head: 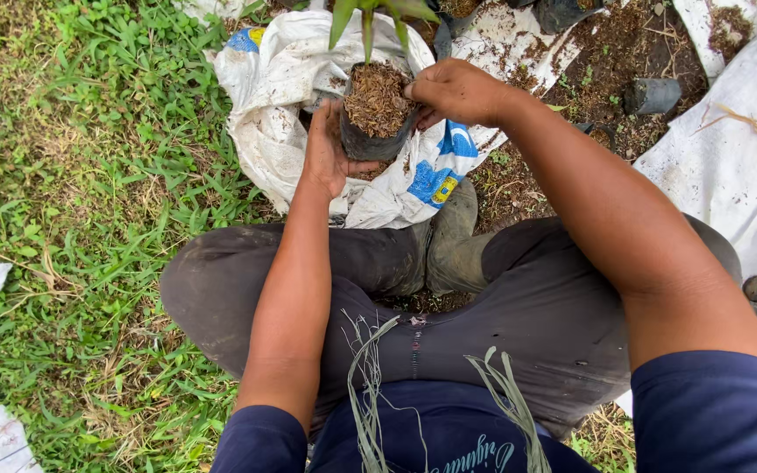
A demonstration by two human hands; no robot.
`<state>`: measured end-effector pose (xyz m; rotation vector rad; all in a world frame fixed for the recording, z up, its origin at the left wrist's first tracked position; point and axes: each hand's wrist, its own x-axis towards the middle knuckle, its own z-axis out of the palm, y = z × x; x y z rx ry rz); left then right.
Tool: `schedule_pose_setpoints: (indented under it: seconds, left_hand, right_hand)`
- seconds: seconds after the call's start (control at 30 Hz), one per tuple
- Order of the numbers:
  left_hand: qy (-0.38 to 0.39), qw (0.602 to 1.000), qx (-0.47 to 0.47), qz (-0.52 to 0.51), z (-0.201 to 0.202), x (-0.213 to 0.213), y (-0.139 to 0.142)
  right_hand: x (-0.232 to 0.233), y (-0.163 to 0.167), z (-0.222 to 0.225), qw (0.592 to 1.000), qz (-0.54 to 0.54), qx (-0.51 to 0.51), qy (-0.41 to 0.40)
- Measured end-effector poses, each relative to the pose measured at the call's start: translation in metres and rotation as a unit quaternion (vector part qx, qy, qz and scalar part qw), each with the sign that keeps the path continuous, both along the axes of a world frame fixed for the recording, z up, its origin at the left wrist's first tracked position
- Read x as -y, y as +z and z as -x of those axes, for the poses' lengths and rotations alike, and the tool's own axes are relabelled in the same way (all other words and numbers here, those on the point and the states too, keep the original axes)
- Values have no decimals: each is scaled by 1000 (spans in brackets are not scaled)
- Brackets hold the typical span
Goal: The person scoops soil from a sack and fills black plastic nursery bags with seedlings. They place each filled bag on a white tarp, repeating the process for multiple seedlings.
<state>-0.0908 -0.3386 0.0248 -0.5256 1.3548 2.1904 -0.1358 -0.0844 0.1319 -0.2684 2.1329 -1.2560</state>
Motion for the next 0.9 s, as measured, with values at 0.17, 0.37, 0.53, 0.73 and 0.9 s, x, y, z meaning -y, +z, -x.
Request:
schedule_pose_setpoints:
  seconds: [0.17,0.37,0.53,0.73,0.9]
  left_hand:
    - [-41,961,-116,250,-6,-5,-11]
    - [-59,927,-214,302,-40,-24,-31]
    - [-126,911,-256,298,-64,-26,-39]
    - [-204,904,-177,332,-91,-29,-43]
    - [-216,906,-144,334,-95,-42,-37]
  right_hand:
    - [-80,52,-16,996,-64,-51,-38]
    - [-225,63,-115,970,-95,-70,-212]
    - [-312,-8,-289,878,30,-104,-465]
    - [-294,-127,-521,582,126,-129,-793]
    - [-274,-181,-651,336,112,-143,-924]
